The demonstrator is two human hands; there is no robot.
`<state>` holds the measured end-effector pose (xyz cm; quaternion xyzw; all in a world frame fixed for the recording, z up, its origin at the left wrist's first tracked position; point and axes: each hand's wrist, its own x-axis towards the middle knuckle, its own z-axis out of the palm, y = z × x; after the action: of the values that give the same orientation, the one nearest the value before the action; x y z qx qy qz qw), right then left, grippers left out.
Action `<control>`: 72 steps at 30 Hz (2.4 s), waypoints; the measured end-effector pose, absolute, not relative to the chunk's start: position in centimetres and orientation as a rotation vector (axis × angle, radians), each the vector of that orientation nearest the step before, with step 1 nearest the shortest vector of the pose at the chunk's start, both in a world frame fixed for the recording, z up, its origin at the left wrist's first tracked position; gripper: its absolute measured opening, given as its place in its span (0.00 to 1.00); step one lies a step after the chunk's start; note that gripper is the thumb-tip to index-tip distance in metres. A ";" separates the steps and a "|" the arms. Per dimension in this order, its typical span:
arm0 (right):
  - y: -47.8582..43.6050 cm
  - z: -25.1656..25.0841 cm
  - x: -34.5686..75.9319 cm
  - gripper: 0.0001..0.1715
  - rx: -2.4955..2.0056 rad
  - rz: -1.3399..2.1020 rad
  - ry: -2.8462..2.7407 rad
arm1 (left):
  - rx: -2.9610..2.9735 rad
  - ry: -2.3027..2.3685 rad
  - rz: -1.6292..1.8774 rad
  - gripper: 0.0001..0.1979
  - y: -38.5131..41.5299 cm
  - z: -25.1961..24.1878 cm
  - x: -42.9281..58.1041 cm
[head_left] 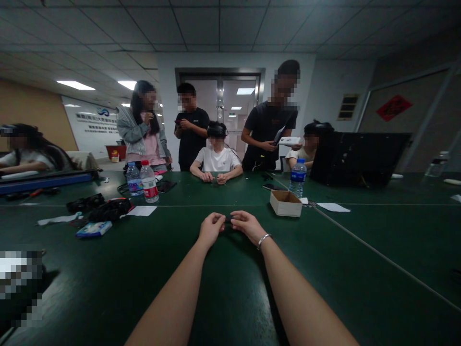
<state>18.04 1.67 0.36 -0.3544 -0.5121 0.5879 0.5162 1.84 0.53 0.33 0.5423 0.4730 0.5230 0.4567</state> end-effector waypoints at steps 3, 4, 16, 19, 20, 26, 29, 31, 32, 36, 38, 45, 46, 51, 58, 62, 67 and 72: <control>1.7 0.4 18.0 0.16 -0.848 1.416 -1.228 | 1.353 1.162 1.272 0.13 0.3 0.6 1.9; 1.7 0.4 18.0 0.16 -0.842 1.415 -1.226 | 1.354 1.156 1.276 0.13 0.3 0.6 1.9; 1.9 0.3 17.7 0.15 -0.866 1.406 -1.184 | 1.338 1.078 1.362 0.13 1.0 -0.3 1.8; 2.1 0.2 17.7 0.14 -0.885 1.393 -1.179 | 1.403 1.087 1.392 0.11 0.5 0.3 1.7; 2.1 0.2 17.6 0.14 -0.894 1.387 -1.177 | 1.427 1.094 1.395 0.11 0.3 0.4 1.7; 2.5 0.0 17.6 0.12 -0.924 1.360 -1.185 | 1.464 1.067 1.409 0.10 0.3 0.6 1.7; 2.5 0.0 17.6 0.12 -0.938 1.352 -1.207 | 1.444 1.030 1.403 0.12 0.3 0.6 1.7; 2.5 0.0 17.6 0.12 -0.946 1.350 -1.207 | 1.444 1.026 1.396 0.12 0.2 0.7 1.7; 2.5 0.1 17.6 0.12 -0.947 1.351 -1.206 | 1.449 1.025 1.395 0.11 0.2 0.8 1.7; 2.5 0.0 17.6 0.15 -0.939 1.359 -1.188 | 1.445 1.029 1.409 0.11 0.3 0.7 1.8; 2.6 -0.1 17.6 0.16 -0.919 1.367 -1.179 | 1.435 1.043 1.415 0.11 0.5 0.5 1.7; 2.6 -0.1 17.7 0.15 -0.899 1.391 -1.150 | 1.416 1.053 1.364 0.14 1.1 -0.2 1.7; 2.5 0.0 17.7 0.15 -0.903 1.388 -1.152 | 1.405 1.048 1.357 0.14 1.2 -0.2 1.8; 2.0 0.3 17.8 0.16 -0.889 1.397 -1.190 | 1.380 1.125 1.337 0.16 1.2 0.0 2.0; 1.9 0.2 18.0 0.20 -0.868 1.406 -1.248 | 1.401 1.413 1.248 0.19 0.8 0.5 2.1; 1.7 0.2 17.9 0.22 -0.867 1.365 -1.274 | 1.379 1.514 1.195 0.20 0.5 1.0 2.2; 1.6 0.3 17.9 0.22 -0.881 1.353 -1.280 | 1.390 1.441 1.230 0.19 0.8 0.7 2.3; 2.1 0.0 18.0 0.22 -0.880 1.368 -1.261 | 1.336 1.330 1.279 0.19 1.4 0.0 2.3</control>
<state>17.99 2.10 -0.04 -0.3664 -0.5249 0.5694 0.5158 2.26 1.40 -0.01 0.5328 0.5301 0.5100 0.4183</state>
